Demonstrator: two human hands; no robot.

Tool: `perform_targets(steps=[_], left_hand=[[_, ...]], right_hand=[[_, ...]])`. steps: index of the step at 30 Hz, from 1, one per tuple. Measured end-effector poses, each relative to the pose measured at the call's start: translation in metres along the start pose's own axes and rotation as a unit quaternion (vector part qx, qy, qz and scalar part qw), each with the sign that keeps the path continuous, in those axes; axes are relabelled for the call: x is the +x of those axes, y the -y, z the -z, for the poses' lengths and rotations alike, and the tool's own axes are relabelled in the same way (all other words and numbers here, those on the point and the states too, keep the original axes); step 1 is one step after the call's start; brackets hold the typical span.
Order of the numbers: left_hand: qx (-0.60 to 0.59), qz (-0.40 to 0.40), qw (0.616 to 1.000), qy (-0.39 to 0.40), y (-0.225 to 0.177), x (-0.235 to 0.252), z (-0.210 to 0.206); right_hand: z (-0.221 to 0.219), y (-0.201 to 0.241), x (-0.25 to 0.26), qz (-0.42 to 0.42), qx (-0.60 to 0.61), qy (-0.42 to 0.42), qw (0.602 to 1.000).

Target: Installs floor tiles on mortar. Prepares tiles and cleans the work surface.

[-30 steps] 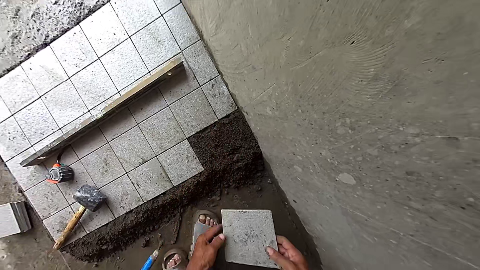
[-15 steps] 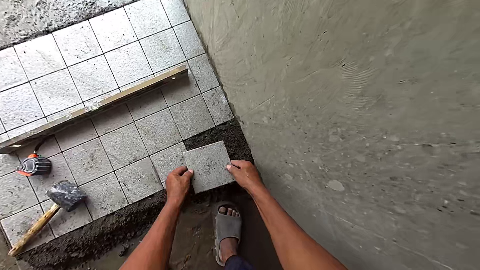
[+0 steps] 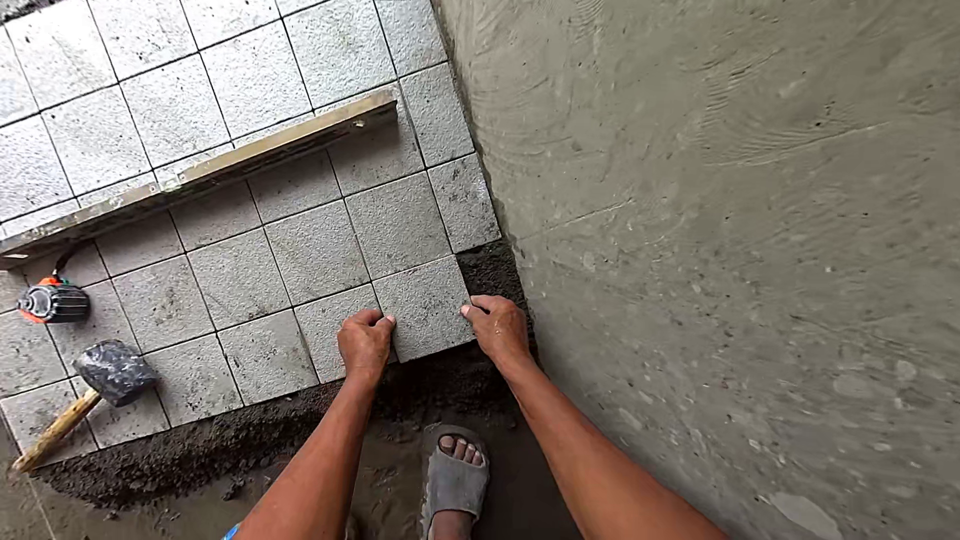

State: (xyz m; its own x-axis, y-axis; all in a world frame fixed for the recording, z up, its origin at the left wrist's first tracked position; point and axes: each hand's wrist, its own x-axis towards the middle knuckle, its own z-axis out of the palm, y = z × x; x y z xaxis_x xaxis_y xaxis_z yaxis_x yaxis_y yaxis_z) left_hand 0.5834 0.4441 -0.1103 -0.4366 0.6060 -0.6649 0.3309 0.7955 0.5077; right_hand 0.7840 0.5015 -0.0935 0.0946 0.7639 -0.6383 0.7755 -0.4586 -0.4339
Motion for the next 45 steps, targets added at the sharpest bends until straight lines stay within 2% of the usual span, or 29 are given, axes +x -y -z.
perform_targets(steps=[9, 16, 20, 23, 25, 27, 28, 29, 31, 33, 34, 35, 37, 40, 42, 45], left_hand=[[0.021, -0.011, 1.000, 0.000, -0.001, 0.003, 0.005], [0.018, -0.008, 0.999, 0.034, 0.003, 0.009, 0.009], [-0.018, -0.060, 0.997, 0.054, 0.017, 0.001, 0.030], [-0.018, -0.080, 0.995, 0.059, 0.074, -0.056, 0.091], [0.073, -0.021, 0.993, 0.094, 0.145, -0.110, 0.140], [0.193, 0.041, 0.968, 0.155, 0.226, -0.164, 0.176], [0.252, 0.063, 0.951, 0.169, 0.260, -0.182, 0.194], [0.293, 0.080, 0.941, 0.148, 0.288, -0.191, 0.214], [0.327, 0.052, 0.944, 0.003, 0.321, -0.172, 0.273], [0.332, -0.032, 0.927, -0.175, 0.327, -0.119, 0.341], [0.333, -0.062, 0.911, -0.235, 0.324, -0.086, 0.365], [0.339, -0.076, 0.900, -0.261, 0.319, -0.052, 0.383], [0.380, -0.061, 0.894, -0.229, 0.313, 0.006, 0.397], [0.441, -0.019, 0.885, -0.151, 0.314, 0.048, 0.388], [0.450, -0.014, 0.880, -0.152, 0.318, 0.057, 0.386], [0.383, -0.016, 0.913, -0.138, 0.311, 0.035, 0.394]], right_hand=[[0.001, 0.001, 0.003, -0.001, -0.003, -0.021, 1.000], [-0.003, 0.006, 0.000, 0.009, -0.043, -0.039, 0.998], [-0.004, 0.005, -0.001, 0.018, -0.060, -0.052, 0.997], [-0.005, -0.003, -0.012, 0.075, -0.071, -0.100, 0.990], [-0.017, 0.002, -0.012, 0.104, -0.061, -0.134, 0.984], [-0.036, 0.010, -0.018, 0.110, -0.034, -0.168, 0.979], [-0.042, 0.013, -0.022, 0.109, -0.024, -0.183, 0.977], [-0.046, 0.013, -0.026, 0.109, -0.025, -0.194, 0.975], [-0.057, 0.012, -0.031, 0.122, -0.033, -0.203, 0.971], [-0.072, 0.010, -0.038, 0.141, -0.041, -0.197, 0.969], [-0.078, 0.009, -0.041, 0.146, -0.053, -0.193, 0.969], [-0.083, 0.008, -0.043, 0.146, -0.067, -0.193, 0.968], [-0.087, 0.009, -0.046, 0.133, -0.093, -0.189, 0.968], [-0.091, 0.009, -0.049, 0.119, -0.108, -0.186, 0.969], [-0.093, 0.011, -0.048, 0.113, -0.100, -0.180, 0.972], [-0.097, 0.012, -0.051, 0.106, -0.082, -0.174, 0.976]])
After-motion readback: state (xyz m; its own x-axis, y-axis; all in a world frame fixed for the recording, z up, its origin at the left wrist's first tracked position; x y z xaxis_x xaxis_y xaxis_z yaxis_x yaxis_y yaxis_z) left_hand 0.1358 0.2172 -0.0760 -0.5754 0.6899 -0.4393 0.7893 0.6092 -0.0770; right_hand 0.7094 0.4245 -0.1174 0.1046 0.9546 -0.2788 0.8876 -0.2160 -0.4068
